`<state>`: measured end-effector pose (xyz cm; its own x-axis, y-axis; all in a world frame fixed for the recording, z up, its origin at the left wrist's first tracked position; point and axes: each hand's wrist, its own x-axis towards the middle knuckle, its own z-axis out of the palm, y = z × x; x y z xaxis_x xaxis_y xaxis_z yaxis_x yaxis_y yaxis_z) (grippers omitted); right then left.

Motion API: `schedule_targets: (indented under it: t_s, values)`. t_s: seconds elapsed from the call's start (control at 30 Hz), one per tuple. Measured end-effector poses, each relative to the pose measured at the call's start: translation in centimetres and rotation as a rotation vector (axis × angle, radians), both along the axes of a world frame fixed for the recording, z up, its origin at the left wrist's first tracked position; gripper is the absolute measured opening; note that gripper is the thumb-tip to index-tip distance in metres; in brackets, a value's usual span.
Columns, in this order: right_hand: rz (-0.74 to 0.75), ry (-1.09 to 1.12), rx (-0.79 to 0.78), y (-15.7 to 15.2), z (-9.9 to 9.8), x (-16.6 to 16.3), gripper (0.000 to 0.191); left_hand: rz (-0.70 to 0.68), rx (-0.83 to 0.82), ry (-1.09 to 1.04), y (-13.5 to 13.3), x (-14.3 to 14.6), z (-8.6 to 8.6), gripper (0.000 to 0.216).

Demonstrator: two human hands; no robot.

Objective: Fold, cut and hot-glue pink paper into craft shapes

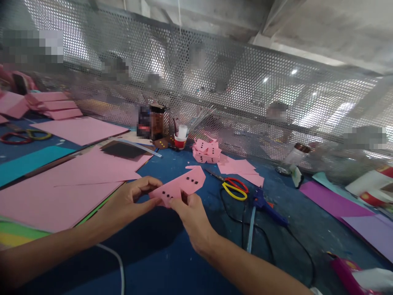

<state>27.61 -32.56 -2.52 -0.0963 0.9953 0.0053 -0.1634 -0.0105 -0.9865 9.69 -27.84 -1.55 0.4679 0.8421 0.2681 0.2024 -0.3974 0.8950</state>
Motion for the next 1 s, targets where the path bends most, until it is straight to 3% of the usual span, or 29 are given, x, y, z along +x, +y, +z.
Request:
schedule_targets:
  t_s: [0.63, 1.0]
  values:
    - [-0.005, 0.053, -0.014, 0.01, 0.33, 0.16, 0.032, 0.037, -0.118, -0.085, 0.52, -0.17, 0.29, 0.02]
    - [-0.048, 0.043, 0.044, 0.26, 0.24, 0.85, 0.019, 0.019, -0.137, -0.105, 0.88, -0.68, 0.07, 0.021]
